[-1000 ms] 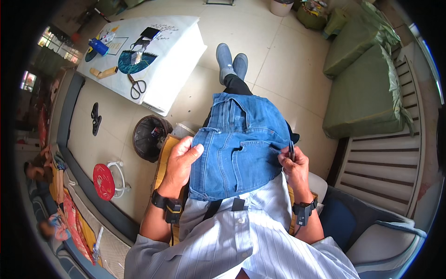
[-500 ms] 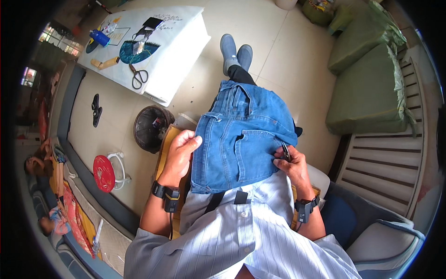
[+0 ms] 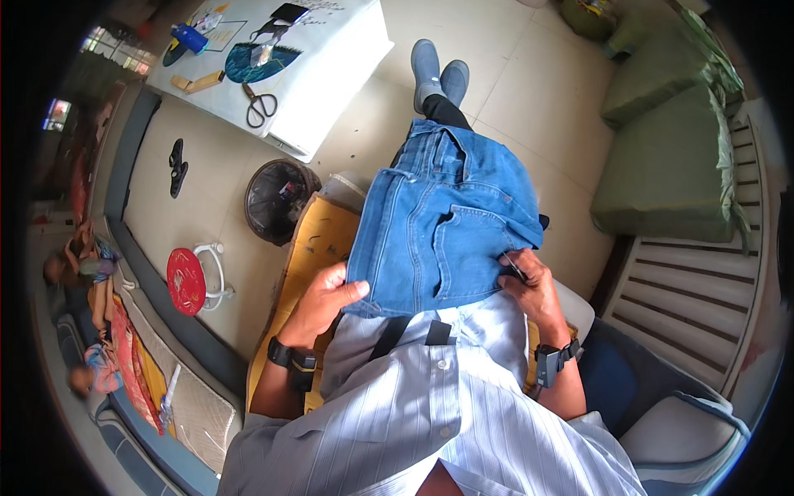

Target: The person uses small scissors to cut threads and fabric on a pair of blue denim jeans held on their lap. They repeatedly snip at seams and edges while adjusting the garment with both hands.

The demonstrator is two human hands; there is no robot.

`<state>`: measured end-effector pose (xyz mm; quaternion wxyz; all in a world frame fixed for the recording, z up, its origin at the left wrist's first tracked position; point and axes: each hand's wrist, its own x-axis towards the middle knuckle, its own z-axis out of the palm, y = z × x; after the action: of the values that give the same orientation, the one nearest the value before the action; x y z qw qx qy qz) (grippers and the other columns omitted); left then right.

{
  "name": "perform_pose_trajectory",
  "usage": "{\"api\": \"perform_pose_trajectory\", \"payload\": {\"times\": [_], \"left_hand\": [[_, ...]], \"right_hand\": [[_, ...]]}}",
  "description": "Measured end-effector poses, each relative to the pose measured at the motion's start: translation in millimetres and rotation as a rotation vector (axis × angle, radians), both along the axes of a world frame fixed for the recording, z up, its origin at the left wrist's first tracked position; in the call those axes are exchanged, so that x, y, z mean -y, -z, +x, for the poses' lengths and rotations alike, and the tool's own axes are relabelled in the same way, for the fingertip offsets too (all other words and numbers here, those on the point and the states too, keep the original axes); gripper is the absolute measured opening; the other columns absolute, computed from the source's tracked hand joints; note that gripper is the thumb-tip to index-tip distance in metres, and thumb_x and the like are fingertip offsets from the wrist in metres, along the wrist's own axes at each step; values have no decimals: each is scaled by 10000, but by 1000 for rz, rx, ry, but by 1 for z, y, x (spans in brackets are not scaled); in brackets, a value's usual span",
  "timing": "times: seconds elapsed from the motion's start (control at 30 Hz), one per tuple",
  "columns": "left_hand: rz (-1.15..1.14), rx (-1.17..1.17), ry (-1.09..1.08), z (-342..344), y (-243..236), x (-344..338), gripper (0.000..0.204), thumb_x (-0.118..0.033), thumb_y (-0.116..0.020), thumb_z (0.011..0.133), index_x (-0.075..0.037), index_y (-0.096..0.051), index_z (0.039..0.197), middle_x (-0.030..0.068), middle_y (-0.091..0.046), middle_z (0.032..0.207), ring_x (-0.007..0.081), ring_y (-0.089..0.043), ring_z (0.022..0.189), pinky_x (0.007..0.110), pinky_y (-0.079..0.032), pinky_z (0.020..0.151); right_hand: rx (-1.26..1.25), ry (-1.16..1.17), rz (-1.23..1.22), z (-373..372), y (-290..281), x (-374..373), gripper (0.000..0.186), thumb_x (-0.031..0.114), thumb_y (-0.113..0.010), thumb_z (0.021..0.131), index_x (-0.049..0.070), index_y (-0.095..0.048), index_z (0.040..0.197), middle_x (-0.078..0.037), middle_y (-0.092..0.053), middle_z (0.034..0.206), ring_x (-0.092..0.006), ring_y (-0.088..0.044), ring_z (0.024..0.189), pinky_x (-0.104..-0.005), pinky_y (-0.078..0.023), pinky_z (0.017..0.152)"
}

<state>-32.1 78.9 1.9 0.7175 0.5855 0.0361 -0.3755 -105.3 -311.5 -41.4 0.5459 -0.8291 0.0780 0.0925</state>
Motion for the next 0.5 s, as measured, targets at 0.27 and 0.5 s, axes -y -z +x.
{"api": "perform_pose_trajectory", "payload": {"times": [0.27, 0.5], "left_hand": [[-167, -76, -297, 35, -1, 21, 357, -129, -644, 1045, 15, -617, 1371, 67, -715, 1272, 153, -680, 1141, 329, -515, 1047], [-219, -61, -285, 48, -11, 24, 267, -139, -722, 982, -21, -668, 1216, 28, -713, 1146, 123, -668, 1051, 302, -530, 963]], "right_hand": [[165, 10, -206, 0, -16, -21, 384, -41, -787, 792, -19, -662, 1155, -115, -665, 1039, -231, -648, 971, -336, -512, 872], [86, 342, 248, 14, 19, -7, 144, -32, -725, 915, 16, -686, 1045, 40, -626, 877, -56, -547, 739, -250, -466, 651]]}}
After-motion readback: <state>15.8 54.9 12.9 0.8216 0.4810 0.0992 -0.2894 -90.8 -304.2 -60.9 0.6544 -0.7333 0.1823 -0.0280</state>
